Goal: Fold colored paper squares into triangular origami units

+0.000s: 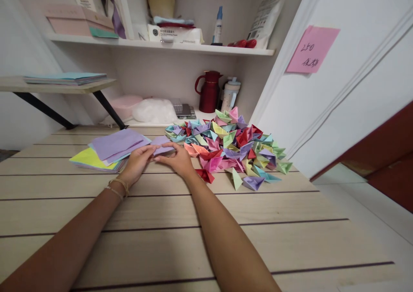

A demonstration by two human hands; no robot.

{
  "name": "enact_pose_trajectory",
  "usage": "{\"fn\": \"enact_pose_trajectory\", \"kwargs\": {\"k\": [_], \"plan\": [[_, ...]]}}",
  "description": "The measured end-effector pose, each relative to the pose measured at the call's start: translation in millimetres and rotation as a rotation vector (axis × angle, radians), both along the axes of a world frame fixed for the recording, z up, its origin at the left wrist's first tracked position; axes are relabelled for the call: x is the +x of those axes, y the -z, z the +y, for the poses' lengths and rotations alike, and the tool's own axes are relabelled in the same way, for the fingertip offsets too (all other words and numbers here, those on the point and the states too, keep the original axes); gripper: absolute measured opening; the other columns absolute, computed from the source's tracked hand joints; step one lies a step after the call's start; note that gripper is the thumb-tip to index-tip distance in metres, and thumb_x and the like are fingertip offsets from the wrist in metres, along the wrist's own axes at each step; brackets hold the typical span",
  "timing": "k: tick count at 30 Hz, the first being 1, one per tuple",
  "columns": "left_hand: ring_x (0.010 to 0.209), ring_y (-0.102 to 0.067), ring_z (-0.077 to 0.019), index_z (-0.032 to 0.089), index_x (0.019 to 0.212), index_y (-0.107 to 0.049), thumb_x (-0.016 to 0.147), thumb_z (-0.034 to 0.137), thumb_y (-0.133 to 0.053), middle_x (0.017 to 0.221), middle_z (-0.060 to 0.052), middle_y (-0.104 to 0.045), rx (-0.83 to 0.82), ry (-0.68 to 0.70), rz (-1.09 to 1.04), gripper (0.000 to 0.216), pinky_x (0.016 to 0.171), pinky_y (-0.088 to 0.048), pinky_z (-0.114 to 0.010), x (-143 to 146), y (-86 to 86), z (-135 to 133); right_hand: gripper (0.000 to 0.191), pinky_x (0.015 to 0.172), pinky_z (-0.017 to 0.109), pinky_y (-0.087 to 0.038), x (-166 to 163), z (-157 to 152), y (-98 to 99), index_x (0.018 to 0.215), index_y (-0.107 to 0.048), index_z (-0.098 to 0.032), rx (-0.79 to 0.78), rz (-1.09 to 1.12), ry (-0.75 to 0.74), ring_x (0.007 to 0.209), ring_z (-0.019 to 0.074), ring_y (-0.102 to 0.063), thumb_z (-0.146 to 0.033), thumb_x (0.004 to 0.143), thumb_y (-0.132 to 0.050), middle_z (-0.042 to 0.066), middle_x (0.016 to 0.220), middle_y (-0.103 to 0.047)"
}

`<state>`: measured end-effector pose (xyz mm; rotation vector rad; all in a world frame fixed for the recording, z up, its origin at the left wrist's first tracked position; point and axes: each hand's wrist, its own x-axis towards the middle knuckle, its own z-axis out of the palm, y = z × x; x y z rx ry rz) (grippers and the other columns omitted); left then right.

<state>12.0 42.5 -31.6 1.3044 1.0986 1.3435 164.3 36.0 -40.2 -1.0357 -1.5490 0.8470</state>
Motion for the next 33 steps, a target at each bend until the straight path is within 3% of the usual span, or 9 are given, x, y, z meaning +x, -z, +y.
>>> {"fn": "enact_pose_trajectory", "kwargs": {"k": [6,11,16,22,33], "plan": [[0.064,-0.062,-0.0141,0.014,0.085,-0.066,0.066,0.042,-0.066,0.072,-0.004,-0.067,-0.031,0.092,-0.054,0.033,0.067,-0.049,-0.027,2,-1.2,-1,0.033,0.050,0.022,-0.045,-2,7,4.1,0.076,-0.065,-0.017,-0.049,0.152,0.009,0.051,0.0107,-0.054,-0.047,0.065,-0.067,0.001,0.068,-0.063],[0.069,-0.062,-0.0144,0.014,0.086,-0.065,0.059,0.039,-0.074,0.077,-0.004,-0.068,-0.024,0.112,0.014,0.038,0.071,-0.049,-0.028,2,-0.4,-1,0.030,0.050,0.023,-0.047,-2,10,5.3,0.066,-0.060,-0.016,-0.069,0.210,0.024,0.048,0.0111,-0.056,-0.046,0.069,-0.064,0.000,0.059,-0.059],[0.065,-0.062,-0.0136,0.014,0.077,-0.063,0.060,0.040,-0.073,0.069,-0.003,-0.066,-0.018,0.081,0.032,0.032,0.070,-0.048,-0.028,1,2.1,0,0.031,0.047,0.022,-0.047,-2,11,6.8,0.069,-0.059,-0.017,-0.066,0.221,0.062,0.047,0.0101,-0.055,-0.047,0.069,-0.063,-0.001,0.065,-0.059],[0.061,-0.061,-0.0122,0.015,0.089,-0.057,0.058,0.033,-0.075,0.066,0.001,-0.062,-0.024,0.073,-0.023,0.040,0.068,-0.049,-0.029,3,-0.5,-4,0.034,0.046,0.021,-0.048,-2,12,9.9,0.088,-0.057,-0.018,-0.060,0.257,0.035,0.047,0.0079,-0.051,-0.043,0.066,-0.065,-0.004,0.065,-0.055],[0.071,-0.063,-0.0129,0.015,0.092,-0.054,0.056,0.023,-0.075,0.074,0.000,-0.064,-0.019,0.073,-0.064,0.042,0.078,-0.048,-0.032,2,-0.2,-3,0.030,0.053,0.024,-0.051,-1,11,9.1,0.089,-0.061,-0.017,-0.042,0.202,0.030,0.057,0.0110,-0.055,-0.036,0.066,-0.066,0.001,0.076,-0.060]]}}
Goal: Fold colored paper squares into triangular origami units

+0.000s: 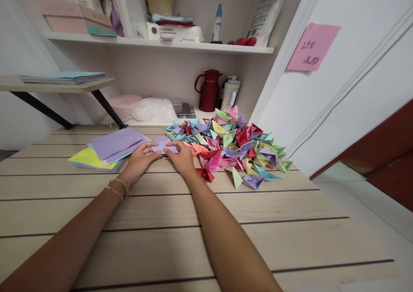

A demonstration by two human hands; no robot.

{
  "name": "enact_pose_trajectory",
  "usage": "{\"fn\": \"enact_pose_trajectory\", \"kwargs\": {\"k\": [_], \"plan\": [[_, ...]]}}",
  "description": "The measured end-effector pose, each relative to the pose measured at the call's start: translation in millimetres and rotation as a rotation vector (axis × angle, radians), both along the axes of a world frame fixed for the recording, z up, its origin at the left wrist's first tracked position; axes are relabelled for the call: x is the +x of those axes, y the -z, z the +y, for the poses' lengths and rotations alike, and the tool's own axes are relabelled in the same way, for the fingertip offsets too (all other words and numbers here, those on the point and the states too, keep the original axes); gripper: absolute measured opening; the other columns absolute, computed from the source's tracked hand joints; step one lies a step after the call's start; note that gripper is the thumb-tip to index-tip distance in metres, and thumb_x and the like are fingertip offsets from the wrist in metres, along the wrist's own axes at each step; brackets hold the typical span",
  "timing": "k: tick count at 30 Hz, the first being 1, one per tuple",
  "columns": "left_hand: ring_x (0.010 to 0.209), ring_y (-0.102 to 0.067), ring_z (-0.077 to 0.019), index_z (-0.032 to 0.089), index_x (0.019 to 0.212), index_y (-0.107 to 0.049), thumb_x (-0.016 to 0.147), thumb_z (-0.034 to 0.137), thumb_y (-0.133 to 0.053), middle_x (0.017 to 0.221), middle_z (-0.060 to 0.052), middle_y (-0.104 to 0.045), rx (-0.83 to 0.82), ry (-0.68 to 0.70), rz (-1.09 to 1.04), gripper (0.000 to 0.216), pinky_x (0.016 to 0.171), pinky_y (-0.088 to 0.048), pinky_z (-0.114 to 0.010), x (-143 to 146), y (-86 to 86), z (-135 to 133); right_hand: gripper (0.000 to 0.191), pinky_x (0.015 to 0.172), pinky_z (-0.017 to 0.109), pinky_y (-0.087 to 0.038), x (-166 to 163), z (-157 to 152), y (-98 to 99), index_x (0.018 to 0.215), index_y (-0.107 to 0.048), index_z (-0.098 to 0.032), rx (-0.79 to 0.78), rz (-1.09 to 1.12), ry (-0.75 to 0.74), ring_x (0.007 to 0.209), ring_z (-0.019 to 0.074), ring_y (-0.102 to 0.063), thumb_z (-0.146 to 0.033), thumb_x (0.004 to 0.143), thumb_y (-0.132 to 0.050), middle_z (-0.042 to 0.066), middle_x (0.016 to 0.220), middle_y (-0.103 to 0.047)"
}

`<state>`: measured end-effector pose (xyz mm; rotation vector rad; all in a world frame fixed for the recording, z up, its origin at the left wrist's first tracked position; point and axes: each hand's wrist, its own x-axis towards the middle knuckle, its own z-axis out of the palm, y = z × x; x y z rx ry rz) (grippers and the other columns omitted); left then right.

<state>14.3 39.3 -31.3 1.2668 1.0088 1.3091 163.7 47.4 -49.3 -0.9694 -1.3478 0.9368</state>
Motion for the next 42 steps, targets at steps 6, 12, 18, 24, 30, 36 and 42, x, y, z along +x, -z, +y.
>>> {"fn": "enact_pose_trajectory", "kwargs": {"k": [6,12,18,24,30,36,42], "plan": [[0.073,-0.062,-0.0140,0.015,0.094,-0.054,0.056,0.022,-0.076,0.075,-0.001,-0.064,0.013,-0.012,-0.004,0.044,0.079,-0.048,-0.033,-0.6,1.1,1.0,0.032,0.053,0.026,-0.051,-0.5,1.1,1.8,0.089,-0.062,-0.017,-0.011,0.000,0.006,0.056,0.0112,-0.055,-0.038,0.066,-0.067,0.001,0.075,-0.061],[0.067,-0.063,-0.0127,0.015,0.098,-0.052,0.058,0.024,-0.075,0.074,0.000,-0.063,0.015,-0.040,-0.031,0.047,0.075,-0.050,-0.032,-0.5,0.5,0.4,0.033,0.051,0.023,-0.050,0.2,1.0,2.9,0.094,-0.062,-0.018,0.009,-0.005,-0.016,0.055,0.0103,-0.056,-0.039,0.069,-0.066,0.001,0.075,-0.062],[0.065,-0.065,-0.0137,0.016,0.102,-0.050,0.062,0.027,-0.073,0.073,-0.001,-0.064,0.005,0.001,0.014,0.048,0.072,-0.051,-0.031,0.5,0.4,-0.2,0.029,0.052,0.023,-0.050,0.4,-0.9,0.4,0.093,-0.063,-0.018,0.034,-0.029,-0.015,0.054,0.0084,-0.055,-0.035,0.070,-0.065,0.002,0.085,-0.063],[0.064,-0.065,-0.0129,0.018,0.104,-0.045,0.063,0.023,-0.072,0.072,0.001,-0.065,0.032,0.004,0.008,0.049,0.070,-0.051,-0.029,-0.3,2.6,0.7,0.029,0.049,0.022,-0.048,-0.2,-2.9,-1.2,0.093,-0.064,-0.018,0.036,-0.048,0.007,0.052,0.0096,-0.054,-0.033,0.069,-0.066,0.001,0.074,-0.063],[0.061,-0.066,-0.0135,0.021,0.088,-0.040,0.068,0.027,-0.067,0.061,0.005,-0.062,0.063,-0.036,0.004,0.033,0.065,-0.050,-0.026,-0.7,4.7,3.3,0.023,0.051,0.023,-0.050,-0.2,1.5,3.4,0.091,-0.066,-0.019,0.031,-0.047,-0.056,0.058,0.0116,-0.059,-0.034,0.075,-0.059,0.002,0.078,-0.065],[0.063,-0.064,-0.0136,0.016,0.084,-0.055,0.066,0.030,-0.068,0.067,0.000,-0.063,0.035,0.005,0.086,0.026,0.068,-0.049,-0.027,-0.7,3.5,3.7,0.020,0.052,0.021,-0.048,0.9,3.1,3.4,0.087,-0.067,-0.019,0.032,-0.125,-0.013,0.052,0.0089,-0.056,-0.027,0.078,-0.052,0.000,0.073,-0.065],[0.063,-0.062,-0.0112,0.015,0.085,-0.056,0.062,0.027,-0.072,0.067,0.001,-0.062,0.015,0.005,0.021,0.031,0.071,-0.049,-0.027,-0.2,3.2,2.2,0.025,0.055,0.023,-0.048,1.6,1.3,1.9,0.092,-0.068,-0.019,0.026,-0.179,-0.039,0.054,0.0105,-0.055,-0.030,0.071,-0.062,0.001,0.072,-0.066]]}}
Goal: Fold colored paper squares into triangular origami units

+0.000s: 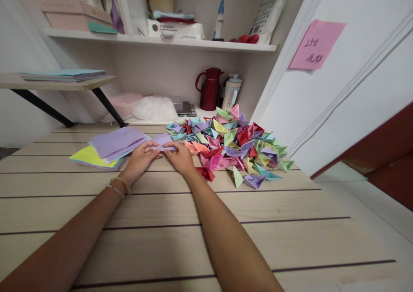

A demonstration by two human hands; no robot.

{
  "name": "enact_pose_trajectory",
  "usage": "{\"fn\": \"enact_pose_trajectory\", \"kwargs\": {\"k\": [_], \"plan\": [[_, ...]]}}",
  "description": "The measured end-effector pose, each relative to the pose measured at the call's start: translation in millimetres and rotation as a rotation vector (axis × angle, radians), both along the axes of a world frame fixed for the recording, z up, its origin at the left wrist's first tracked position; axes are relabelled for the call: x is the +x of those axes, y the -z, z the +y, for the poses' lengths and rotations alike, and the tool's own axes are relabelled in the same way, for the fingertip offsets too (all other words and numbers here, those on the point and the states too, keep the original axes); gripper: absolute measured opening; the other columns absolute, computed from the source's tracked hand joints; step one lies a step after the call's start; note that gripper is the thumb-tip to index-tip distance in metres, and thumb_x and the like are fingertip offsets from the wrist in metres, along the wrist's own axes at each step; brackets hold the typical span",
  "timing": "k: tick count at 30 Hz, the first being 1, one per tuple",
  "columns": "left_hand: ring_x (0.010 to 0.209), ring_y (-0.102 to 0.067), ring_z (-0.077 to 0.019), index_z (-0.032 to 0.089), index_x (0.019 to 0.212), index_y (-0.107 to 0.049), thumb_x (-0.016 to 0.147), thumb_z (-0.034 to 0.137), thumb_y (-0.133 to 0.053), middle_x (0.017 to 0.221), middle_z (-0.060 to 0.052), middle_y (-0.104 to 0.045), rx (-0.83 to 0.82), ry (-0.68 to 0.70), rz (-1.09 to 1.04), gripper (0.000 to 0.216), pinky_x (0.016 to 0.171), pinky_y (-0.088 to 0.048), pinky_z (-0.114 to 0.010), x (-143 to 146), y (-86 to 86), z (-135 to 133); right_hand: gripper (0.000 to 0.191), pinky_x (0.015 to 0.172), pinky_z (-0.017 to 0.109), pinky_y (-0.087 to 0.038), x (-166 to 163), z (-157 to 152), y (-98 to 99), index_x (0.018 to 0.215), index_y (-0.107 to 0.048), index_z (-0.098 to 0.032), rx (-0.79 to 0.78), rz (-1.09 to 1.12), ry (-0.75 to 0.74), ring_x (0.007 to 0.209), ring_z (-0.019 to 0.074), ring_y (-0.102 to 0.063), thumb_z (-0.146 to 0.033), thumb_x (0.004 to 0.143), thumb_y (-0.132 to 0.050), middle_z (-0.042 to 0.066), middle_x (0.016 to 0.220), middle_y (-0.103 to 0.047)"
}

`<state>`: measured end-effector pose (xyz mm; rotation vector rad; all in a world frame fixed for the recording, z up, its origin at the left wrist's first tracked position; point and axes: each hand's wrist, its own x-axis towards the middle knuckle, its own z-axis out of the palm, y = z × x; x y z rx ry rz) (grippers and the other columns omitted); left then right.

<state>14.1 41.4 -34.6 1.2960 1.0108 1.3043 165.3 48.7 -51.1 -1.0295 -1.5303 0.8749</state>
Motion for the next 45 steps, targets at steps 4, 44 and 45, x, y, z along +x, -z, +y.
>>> {"fn": "enact_pose_trajectory", "kwargs": {"k": [4,44,45], "plan": [[0.064,-0.062,-0.0119,0.015,0.085,-0.056,0.061,0.027,-0.074,0.066,0.001,-0.061,-0.011,0.011,-0.008,0.032,0.071,-0.048,-0.027,0.8,-2.1,-2.0,0.024,0.054,0.024,-0.048,-0.3,-0.5,-0.7,0.090,-0.067,-0.019,0.000,0.050,0.008,0.055,0.0115,-0.056,-0.032,0.071,-0.060,0.001,0.076,-0.066],[0.070,-0.066,-0.0139,0.016,0.111,-0.053,0.069,0.023,-0.066,0.078,-0.003,-0.065,-0.023,-0.026,-0.049,0.045,0.076,-0.051,-0.030,0.9,-1.7,-0.1,0.021,0.055,0.024,-0.045,-0.5,0.4,-1.2,0.076,-0.062,-0.018,-0.003,0.083,0.119,0.057,0.0119,-0.054,-0.038,0.070,-0.062,0.000,0.071,-0.062],[0.071,-0.066,-0.0137,0.017,0.112,-0.052,0.069,0.023,-0.066,0.078,-0.002,-0.065,-0.021,-0.039,-0.056,0.046,0.076,-0.051,-0.030,0.8,-1.4,0.1,0.021,0.055,0.024,-0.045,-0.3,0.9,-0.8,0.076,-0.061,-0.018,0.001,0.084,0.127,0.057,0.0120,-0.053,-0.038,0.070,-0.062,0.000,0.069,-0.060]]}}
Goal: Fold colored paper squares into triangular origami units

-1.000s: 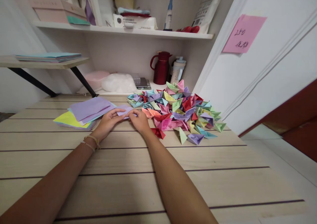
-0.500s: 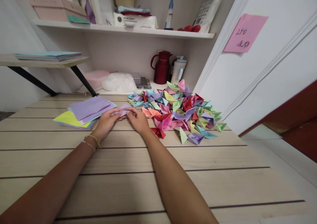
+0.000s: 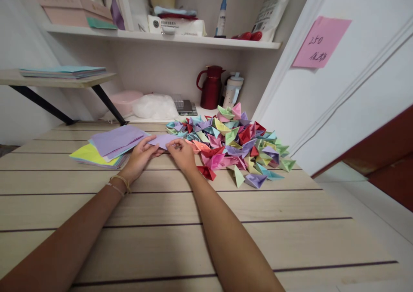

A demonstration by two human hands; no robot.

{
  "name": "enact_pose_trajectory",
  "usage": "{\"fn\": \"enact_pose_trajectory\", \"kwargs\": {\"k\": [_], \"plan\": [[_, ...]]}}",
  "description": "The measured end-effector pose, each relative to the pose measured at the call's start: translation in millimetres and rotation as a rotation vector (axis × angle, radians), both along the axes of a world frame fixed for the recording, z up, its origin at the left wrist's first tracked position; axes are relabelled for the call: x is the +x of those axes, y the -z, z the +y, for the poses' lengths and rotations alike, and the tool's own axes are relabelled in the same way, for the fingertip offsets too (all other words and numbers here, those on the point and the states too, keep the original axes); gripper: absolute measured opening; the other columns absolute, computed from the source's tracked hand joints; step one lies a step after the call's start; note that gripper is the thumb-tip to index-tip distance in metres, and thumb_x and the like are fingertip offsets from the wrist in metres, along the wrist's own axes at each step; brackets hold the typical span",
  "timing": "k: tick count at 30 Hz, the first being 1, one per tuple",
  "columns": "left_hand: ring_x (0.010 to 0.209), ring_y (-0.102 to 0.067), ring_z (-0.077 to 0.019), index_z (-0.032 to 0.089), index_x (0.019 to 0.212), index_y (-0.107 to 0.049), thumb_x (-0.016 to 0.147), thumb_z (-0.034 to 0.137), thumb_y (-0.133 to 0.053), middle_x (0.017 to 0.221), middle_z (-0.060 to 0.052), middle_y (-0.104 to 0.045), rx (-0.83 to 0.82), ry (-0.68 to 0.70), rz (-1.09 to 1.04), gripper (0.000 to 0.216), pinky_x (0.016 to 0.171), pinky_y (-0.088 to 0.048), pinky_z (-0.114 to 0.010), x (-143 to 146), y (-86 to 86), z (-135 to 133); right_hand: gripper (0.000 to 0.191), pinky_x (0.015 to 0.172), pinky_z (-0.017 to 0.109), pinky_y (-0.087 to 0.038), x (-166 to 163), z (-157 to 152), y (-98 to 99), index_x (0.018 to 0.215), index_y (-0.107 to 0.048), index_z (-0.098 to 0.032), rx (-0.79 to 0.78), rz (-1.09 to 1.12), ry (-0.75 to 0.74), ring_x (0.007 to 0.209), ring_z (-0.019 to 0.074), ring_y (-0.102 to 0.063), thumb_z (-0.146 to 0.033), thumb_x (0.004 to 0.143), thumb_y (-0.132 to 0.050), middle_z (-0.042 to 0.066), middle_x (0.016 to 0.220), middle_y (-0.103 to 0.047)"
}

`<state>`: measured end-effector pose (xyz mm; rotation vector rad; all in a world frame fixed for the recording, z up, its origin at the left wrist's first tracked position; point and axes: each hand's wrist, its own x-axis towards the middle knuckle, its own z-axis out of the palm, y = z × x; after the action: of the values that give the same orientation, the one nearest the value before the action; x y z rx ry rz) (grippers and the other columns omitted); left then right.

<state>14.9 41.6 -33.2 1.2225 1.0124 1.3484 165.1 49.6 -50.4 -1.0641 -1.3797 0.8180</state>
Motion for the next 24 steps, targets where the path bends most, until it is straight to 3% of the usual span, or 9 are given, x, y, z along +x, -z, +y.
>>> {"fn": "enact_pose_trajectory", "kwargs": {"k": [6,11,16,20,24], "plan": [[0.071,-0.065,-0.0122,0.017,0.103,-0.057,0.070,0.022,-0.066,0.079,-0.002,-0.062,-0.012,-0.076,-0.035,0.035,0.075,-0.052,-0.030,-1,4.3,5,0.018,0.054,0.023,-0.042,1,3,4.2,0.076,-0.056,-0.020,0.011,0.022,0.077,0.056,0.0118,-0.052,-0.036,0.070,-0.061,-0.003,0.062,-0.053],[0.073,-0.064,-0.0128,0.013,0.089,-0.063,0.069,0.023,-0.066,0.086,-0.006,-0.065,-0.036,-0.124,-0.099,0.023,0.079,-0.052,-0.031,-2,5.1,7,0.018,0.053,0.023,-0.043,2,4,5.6,0.085,-0.057,-0.020,0.017,0.017,0.125,0.053,0.0107,-0.053,-0.030,0.070,-0.058,-0.003,0.072,-0.056],[0.076,-0.066,-0.0157,0.013,0.093,-0.066,0.066,0.025,-0.068,0.090,-0.007,-0.068,-0.026,-0.036,0.007,0.030,0.080,-0.050,-0.032,-1,3.7,3,0.018,0.058,0.026,-0.045,3,2,3.5,0.088,-0.061,-0.019,0.020,-0.004,0.190,0.055,0.0132,-0.056,-0.025,0.075,-0.050,0.000,0.071,-0.061],[0.083,-0.065,-0.0188,0.014,0.098,-0.067,0.065,0.027,-0.069,0.088,-0.008,-0.070,-0.009,0.053,0.071,0.035,0.083,-0.047,-0.034,0,1.1,0,0.017,0.069,0.030,-0.044,2,-3,-0.2,0.087,-0.063,-0.021,0.117,-0.182,0.266,0.063,0.0152,-0.056,-0.020,0.075,-0.050,0.001,0.080,-0.064],[0.086,-0.064,-0.0209,0.013,0.100,-0.067,0.062,0.029,-0.072,0.086,-0.007,-0.071,0.009,0.111,0.111,0.041,0.086,-0.045,-0.035,1,-2.8,-3,0.017,0.073,0.030,-0.043,-1,-8,-4.4,0.085,-0.064,-0.021,0.191,-0.294,0.193,0.071,0.0163,-0.056,-0.018,0.073,-0.052,0.003,0.088,-0.065]]}}
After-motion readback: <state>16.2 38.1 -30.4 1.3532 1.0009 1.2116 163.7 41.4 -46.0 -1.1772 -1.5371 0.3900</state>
